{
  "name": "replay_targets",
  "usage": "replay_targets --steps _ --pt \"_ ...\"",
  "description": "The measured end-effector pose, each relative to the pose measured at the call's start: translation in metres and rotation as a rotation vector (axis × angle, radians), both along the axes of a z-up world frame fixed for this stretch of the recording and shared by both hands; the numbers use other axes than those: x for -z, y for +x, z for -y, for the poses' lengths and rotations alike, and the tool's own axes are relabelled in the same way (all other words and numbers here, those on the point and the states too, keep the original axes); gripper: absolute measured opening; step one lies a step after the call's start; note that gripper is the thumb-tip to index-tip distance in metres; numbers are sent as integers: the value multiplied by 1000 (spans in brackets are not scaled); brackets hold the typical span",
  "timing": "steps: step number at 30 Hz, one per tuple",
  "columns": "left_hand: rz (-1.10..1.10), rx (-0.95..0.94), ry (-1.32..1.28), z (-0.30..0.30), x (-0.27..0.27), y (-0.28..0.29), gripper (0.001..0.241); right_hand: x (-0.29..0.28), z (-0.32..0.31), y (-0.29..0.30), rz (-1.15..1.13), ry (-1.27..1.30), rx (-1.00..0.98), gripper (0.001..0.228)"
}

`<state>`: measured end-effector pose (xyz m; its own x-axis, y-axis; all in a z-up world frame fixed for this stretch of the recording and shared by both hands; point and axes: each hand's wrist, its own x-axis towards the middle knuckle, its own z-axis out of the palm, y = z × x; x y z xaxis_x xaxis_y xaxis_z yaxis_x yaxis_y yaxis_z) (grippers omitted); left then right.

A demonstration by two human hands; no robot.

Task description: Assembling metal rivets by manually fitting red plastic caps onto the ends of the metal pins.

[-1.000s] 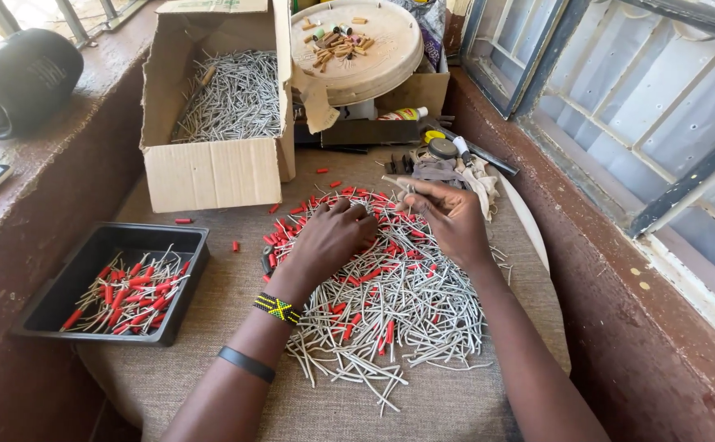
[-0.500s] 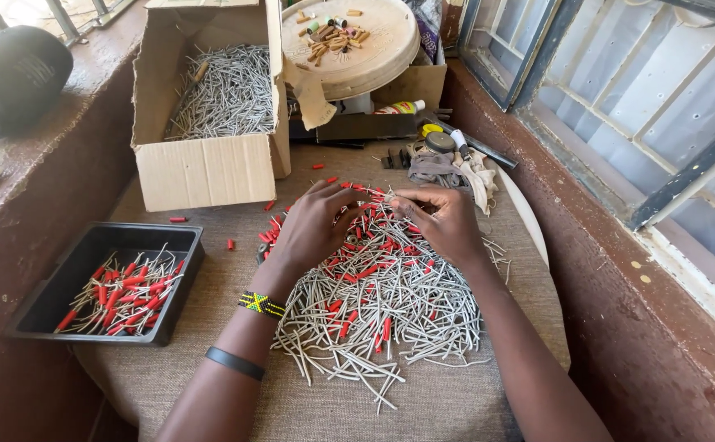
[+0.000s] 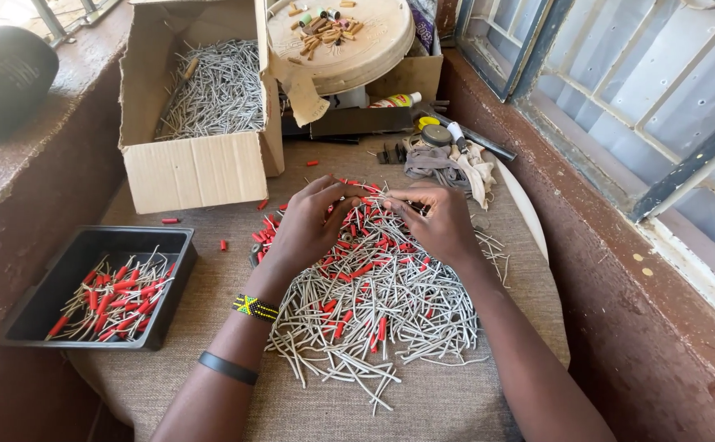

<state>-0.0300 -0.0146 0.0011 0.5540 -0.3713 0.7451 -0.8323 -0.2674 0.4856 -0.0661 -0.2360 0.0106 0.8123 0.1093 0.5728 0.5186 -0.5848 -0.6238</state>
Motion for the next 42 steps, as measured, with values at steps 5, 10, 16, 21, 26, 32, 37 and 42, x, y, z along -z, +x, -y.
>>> replay_targets --steps 5,10,16,21,26,32,37,42 --pt "-7 7 -24 2 -1 1 12 1 2 1 5 -17 7 15" --pt "-17 16 -39 3 -9 -4 14 -3 0 -2 66 -9 6 16" --pt "-14 19 -33 4 -7 -4 13 2 -2 -1 103 -21 11 16" --pt "-42 60 -2 5 -3 -2 14 3 -14 -6 207 -102 -6 17" --pt "-88 106 -78 6 -8 -3 14 -6 -13 -12 114 15 -10 16" --pt "-236 129 -129 4 2 1 16 -14 -13 -19 70 -5 -15 17" --pt "-301 116 -143 1 9 6 16 -14 -12 -18 47 -18 3 15" --pt "-302 134 -95 3 -1 -3 16 4 -3 1 2 -71 -47 15"
